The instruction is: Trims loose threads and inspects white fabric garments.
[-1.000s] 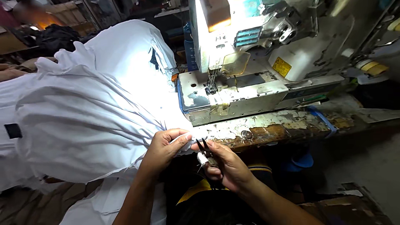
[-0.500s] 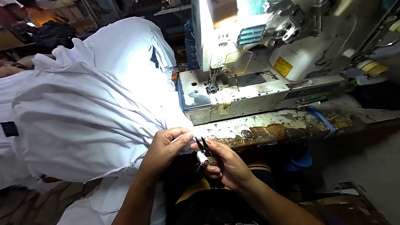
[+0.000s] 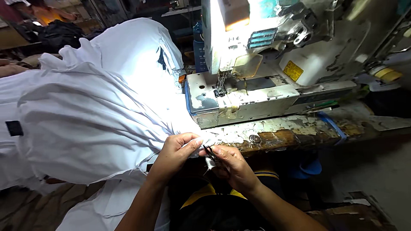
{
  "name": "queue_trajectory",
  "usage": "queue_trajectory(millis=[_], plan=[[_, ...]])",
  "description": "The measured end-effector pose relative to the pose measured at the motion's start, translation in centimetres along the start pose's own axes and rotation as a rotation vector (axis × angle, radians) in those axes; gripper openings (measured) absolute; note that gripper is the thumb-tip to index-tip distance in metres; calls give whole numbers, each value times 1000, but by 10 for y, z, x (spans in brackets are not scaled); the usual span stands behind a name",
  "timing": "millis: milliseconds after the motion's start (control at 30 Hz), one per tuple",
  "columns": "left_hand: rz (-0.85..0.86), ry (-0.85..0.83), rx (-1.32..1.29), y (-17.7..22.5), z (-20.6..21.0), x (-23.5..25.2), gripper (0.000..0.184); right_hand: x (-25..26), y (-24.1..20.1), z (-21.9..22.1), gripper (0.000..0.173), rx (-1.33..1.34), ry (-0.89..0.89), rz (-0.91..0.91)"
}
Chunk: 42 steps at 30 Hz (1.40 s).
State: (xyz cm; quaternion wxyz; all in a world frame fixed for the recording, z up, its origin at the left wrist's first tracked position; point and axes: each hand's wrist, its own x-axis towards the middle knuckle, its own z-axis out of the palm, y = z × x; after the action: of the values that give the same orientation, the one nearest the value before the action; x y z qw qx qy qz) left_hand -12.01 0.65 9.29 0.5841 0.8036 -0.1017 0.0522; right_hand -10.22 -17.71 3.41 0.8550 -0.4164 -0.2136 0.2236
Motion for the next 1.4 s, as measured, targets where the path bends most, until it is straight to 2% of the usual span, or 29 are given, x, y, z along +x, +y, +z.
queue_trajectory(millis=[233,267,333,400,433,467,567,633,700,800,833,933,1000,1100,1267,1400], plan=[[83,-43,115,-3,1,0,19,1,-1,0,31,103,18,79],[98,-47,123,-4,1,0,20,-1,0,0,30,57,-19,16],[108,-29,163,-6,2,0,21,-9,-3,-1,29,-130,-196,-228],[37,14,160,-10,3,0,20,-15,-12,2,36,-205,-432,-436],[0,21,116,-11,2,0,18,-16,-15,4,39,-232,-464,-467],[-16,16,69,-11,1,0,18,-16,-14,3,41,-262,-422,-450],[-16,9,-10,-9,-4,0,17,-14,-9,-3,32,-239,-127,-299],[-27,13,-28,-6,-7,0,17,-11,-8,-5,25,-328,85,-323],[-41,-1,-30,-2,-7,-2,17,-4,-8,-10,29,-480,216,-401],[-8,-42,-9,3,-4,-2,17,8,-14,-23,45,-579,194,-309],[18,-63,3,4,-5,-1,18,11,-16,-25,42,-571,160,-267],[141,-122,114,3,-10,-1,20,13,-14,-28,10,-571,144,-263],[232,-128,281,0,-17,-3,23,12,-13,-26,5,-540,167,-317],[310,-31,464,-7,-29,-6,25,14,-10,-25,5,-495,181,-382],[398,221,266,-13,-46,-7,15,26,-4,-14,6,-543,146,-481],[506,295,83,-23,-56,-2,11,35,-5,-3,11,-549,99,-460]])
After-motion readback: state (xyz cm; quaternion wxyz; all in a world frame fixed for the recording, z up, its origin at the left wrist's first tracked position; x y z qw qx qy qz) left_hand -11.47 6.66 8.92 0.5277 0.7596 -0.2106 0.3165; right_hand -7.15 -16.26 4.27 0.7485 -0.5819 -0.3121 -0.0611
